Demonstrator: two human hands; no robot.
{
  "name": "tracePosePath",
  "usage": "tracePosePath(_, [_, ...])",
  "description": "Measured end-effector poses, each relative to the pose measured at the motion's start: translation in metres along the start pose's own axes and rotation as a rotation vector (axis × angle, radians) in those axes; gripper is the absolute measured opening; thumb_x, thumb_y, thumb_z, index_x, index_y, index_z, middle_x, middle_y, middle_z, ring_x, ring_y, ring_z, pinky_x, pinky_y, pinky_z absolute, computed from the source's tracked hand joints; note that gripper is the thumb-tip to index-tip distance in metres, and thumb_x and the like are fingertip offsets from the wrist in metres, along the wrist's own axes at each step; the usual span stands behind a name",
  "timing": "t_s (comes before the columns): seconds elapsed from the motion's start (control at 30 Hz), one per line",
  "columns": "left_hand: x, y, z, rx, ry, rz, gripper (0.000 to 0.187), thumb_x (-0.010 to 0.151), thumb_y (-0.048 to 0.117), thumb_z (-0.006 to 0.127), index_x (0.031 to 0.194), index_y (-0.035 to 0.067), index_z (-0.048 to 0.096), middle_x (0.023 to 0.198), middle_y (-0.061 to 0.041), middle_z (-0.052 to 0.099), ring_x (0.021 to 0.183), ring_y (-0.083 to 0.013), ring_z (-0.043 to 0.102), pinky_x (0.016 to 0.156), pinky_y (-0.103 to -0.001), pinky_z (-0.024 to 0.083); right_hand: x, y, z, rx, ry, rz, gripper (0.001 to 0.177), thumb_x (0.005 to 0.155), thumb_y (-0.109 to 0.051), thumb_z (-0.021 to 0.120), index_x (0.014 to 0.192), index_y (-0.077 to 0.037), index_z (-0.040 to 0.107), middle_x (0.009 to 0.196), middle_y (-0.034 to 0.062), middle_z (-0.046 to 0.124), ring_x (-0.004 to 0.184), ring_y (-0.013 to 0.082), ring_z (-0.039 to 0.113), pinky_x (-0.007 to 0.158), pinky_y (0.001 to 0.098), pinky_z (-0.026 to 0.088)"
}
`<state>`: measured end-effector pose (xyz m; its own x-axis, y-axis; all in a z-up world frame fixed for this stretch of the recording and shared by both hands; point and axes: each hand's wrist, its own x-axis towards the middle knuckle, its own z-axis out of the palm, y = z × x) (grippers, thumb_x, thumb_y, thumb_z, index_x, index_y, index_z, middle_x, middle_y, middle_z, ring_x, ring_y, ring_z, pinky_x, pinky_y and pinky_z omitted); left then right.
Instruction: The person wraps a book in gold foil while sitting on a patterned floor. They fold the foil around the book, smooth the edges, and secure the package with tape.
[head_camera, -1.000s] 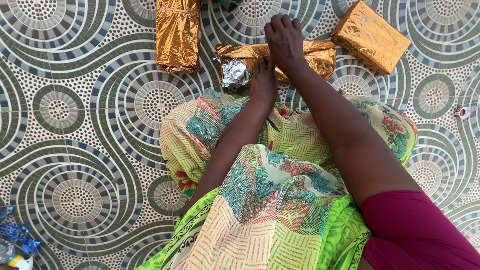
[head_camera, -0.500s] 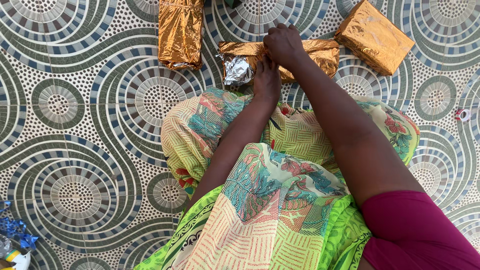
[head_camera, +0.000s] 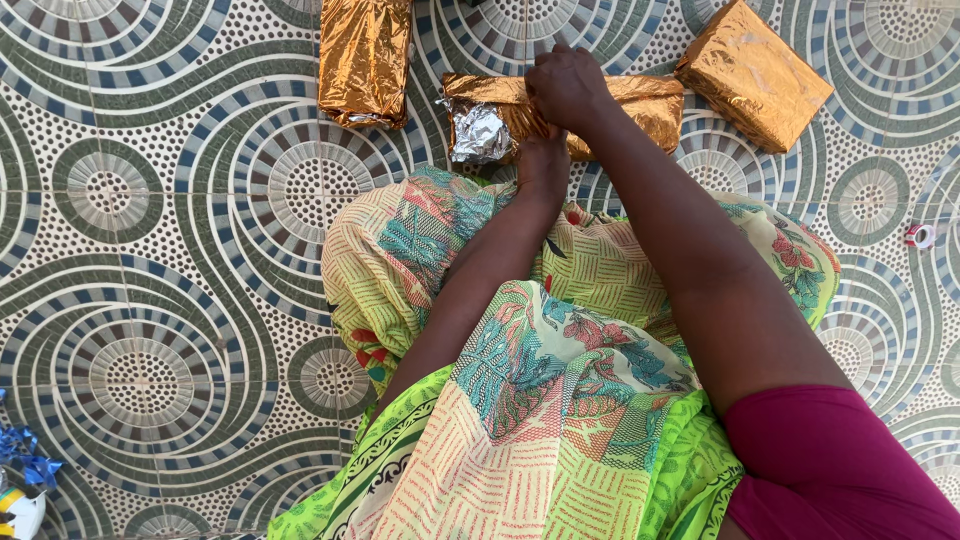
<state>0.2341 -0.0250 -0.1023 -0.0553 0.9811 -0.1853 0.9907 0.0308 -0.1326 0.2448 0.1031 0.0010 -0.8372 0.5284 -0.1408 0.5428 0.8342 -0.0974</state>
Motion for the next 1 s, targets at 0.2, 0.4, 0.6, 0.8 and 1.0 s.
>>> tracePosePath(0.2, [0.001,-0.003,-0.016,-0.057,-0.159,0.044,0.035,0.1,0.02,0.059,0.131,0.006,0.065,0.109,-0.007,0.065,0.09,-0.0283,0.064,0.063,-0.046,0.045,0.001,-0.013,-0.001,-0.124,-0.022,0.01,0.006,0.081,-0.017,0.075,0.085,-0.014,0.08,0.099,0.0074,0.075,0.099,0.029,0.068,0.081,0.0479,0.054])
tracePosePath(0.4, [-0.003,-0.004,-0.024,0.04,-0.102,0.107,0.027,0.096,0.019,0.058,0.118,0.011,0.07,0.104,-0.009,0.064,0.1,-0.0271,0.058,0.082,-0.048,0.037,-0.001,-0.013,0.01,-0.082,-0.035,0.03,0.011,0.076,-0.02,0.076,0.085,-0.014,0.081,0.103,0.0085,0.072,0.106,0.03,0.064,0.088,0.0497,0.053])
tracePosePath(0.6, [-0.003,-0.005,-0.025,0.021,-0.05,0.062,0.042,0.097,0.02,0.054,0.137,0.008,0.061,0.12,-0.014,0.061,0.104,-0.0282,0.057,0.088,-0.05,0.036,-0.003,-0.006,0.011,0.072,-0.083,0.106,0.013,0.084,-0.027,0.077,0.093,-0.019,0.083,0.112,0.0082,0.067,0.113,0.0334,0.059,0.091,0.0558,0.049])
tracePosePath(0.8, [-0.007,-0.01,-0.038,0.15,-0.099,0.164,0.057,0.098,0.026,0.052,0.151,0.008,0.044,0.162,-0.015,0.031,0.148,-0.0325,0.033,0.117,-0.064,0.021,-0.012,-0.008,-0.024,0.18,-0.367,0.263,0.032,0.084,-0.022,0.076,0.112,-0.034,0.082,0.127,0.0037,0.058,0.127,0.0333,0.046,0.106,0.0558,0.04])
tracePosePath(1.0, [-0.009,-0.014,-0.044,0.101,-0.184,0.175,0.055,0.105,0.024,0.048,0.157,0.006,0.043,0.166,-0.02,0.028,0.152,-0.0346,0.031,0.121,-0.064,0.017,-0.029,-0.016,-0.04,0.227,-0.411,0.286,0.046,0.08,-0.025,0.077,0.124,-0.04,0.076,0.146,-0.0008,0.05,0.138,0.0307,0.037,0.114,0.0578,0.03])
